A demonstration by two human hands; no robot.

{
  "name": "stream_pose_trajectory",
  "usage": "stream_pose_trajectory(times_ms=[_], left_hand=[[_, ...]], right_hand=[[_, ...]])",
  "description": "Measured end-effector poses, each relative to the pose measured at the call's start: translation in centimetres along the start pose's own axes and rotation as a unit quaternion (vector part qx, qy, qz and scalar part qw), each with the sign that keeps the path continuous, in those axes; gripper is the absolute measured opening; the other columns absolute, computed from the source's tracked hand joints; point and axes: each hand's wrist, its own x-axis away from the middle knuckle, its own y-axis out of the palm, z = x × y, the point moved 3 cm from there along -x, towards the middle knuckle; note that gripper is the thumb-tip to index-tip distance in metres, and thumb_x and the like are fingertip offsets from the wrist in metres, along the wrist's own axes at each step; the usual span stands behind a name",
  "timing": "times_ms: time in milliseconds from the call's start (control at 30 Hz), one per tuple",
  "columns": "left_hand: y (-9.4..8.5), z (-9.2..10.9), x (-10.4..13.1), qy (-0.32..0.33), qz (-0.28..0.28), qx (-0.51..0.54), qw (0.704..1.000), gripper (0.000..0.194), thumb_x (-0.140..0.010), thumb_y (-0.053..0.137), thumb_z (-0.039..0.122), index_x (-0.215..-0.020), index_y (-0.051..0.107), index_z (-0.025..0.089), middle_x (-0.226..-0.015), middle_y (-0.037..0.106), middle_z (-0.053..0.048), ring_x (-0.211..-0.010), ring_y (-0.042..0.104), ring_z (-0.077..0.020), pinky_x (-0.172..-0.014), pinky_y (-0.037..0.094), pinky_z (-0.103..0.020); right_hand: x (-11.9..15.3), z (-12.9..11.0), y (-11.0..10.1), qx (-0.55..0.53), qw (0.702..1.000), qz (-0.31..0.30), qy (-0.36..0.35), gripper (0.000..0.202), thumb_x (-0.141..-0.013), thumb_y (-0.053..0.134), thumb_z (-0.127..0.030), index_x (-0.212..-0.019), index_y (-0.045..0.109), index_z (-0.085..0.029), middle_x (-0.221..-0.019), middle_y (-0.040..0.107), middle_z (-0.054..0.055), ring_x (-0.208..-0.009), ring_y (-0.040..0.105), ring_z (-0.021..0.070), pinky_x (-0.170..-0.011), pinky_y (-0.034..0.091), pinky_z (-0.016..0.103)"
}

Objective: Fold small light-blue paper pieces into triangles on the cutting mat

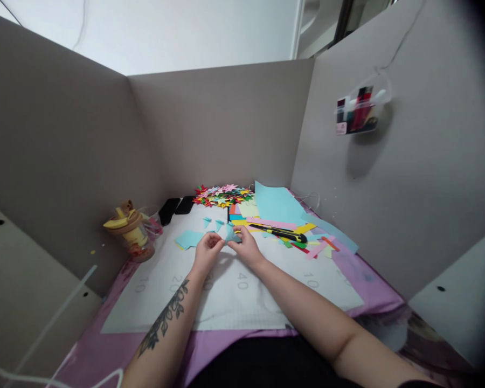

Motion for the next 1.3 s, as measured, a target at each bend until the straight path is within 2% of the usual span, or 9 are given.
stream_pose_trajectory(times_ms=[500,633,767,933,1100,1300], left_hand=[[0.1,0.1,0.1,-0.013,0.001,-0.011,1.000,0.021,-0.068,0.066,0.027,-0.081,0.055,0.015,-0.073,0.058,0.000,-0.065,0.054,-0.0105,-0.063,0.042,-0.021],[0.2,0.1,0.1,0.003,-0.011,-0.036,0.999,0.017,-0.069,0.064,0.026,-0.079,0.056,0.015,-0.072,0.057,0.000,-0.064,0.053,-0.0101,-0.061,0.040,-0.020],[0.1,0.0,0.0,0.013,-0.009,-0.044,0.999,0.015,-0.070,0.063,0.026,-0.078,0.056,0.015,-0.071,0.057,0.001,-0.064,0.052,-0.0095,-0.061,0.040,-0.020],[0.1,0.2,0.1,-0.020,-0.005,-0.028,0.999,0.022,-0.066,0.066,0.028,-0.080,0.056,0.015,-0.070,0.059,0.000,-0.062,0.055,-0.0104,-0.059,0.041,-0.020],[0.1,0.5,0.3,-0.022,-0.010,-0.016,1.000,0.021,-0.064,0.068,0.029,-0.077,0.058,0.015,-0.069,0.061,0.000,-0.062,0.056,-0.0108,-0.058,0.041,-0.021],[0.0,-0.1,0.1,-0.037,-0.008,-0.016,0.999,0.022,-0.062,0.070,0.028,-0.076,0.059,0.015,-0.066,0.061,0.001,-0.058,0.054,-0.0101,-0.055,0.039,-0.020]], right_hand=[[0.3,0.4,0.2,0.054,0.998,-0.013,-0.023,0.032,-0.067,0.059,-0.021,-0.097,0.047,-0.022,-0.073,0.060,-0.003,-0.066,0.057,0.0146,-0.063,0.043,0.026],[0.4,0.5,0.4,0.068,0.997,-0.024,-0.018,0.033,-0.068,0.058,-0.023,-0.100,0.047,-0.021,-0.072,0.059,-0.003,-0.064,0.056,0.0143,-0.060,0.043,0.025],[0.5,0.3,0.6,0.095,0.995,-0.009,-0.041,0.036,-0.066,0.058,-0.022,-0.100,0.048,-0.022,-0.085,0.060,-0.001,-0.077,0.057,0.0161,-0.067,0.045,0.027],[0.4,0.5,0.5,0.120,0.989,0.008,-0.086,0.036,-0.065,0.057,-0.020,-0.100,0.049,-0.021,-0.096,0.057,0.002,-0.092,0.055,0.0184,-0.084,0.043,0.032],[0.4,0.9,0.4,0.135,0.987,0.014,-0.089,0.036,-0.066,0.056,-0.020,-0.102,0.049,-0.022,-0.098,0.057,0.003,-0.095,0.055,0.0193,-0.086,0.043,0.034],[0.5,1.3,0.3,0.143,0.987,0.016,-0.066,0.036,-0.067,0.058,-0.024,-0.102,0.049,-0.023,-0.100,0.058,0.002,-0.093,0.056,0.0193,-0.083,0.044,0.034]])
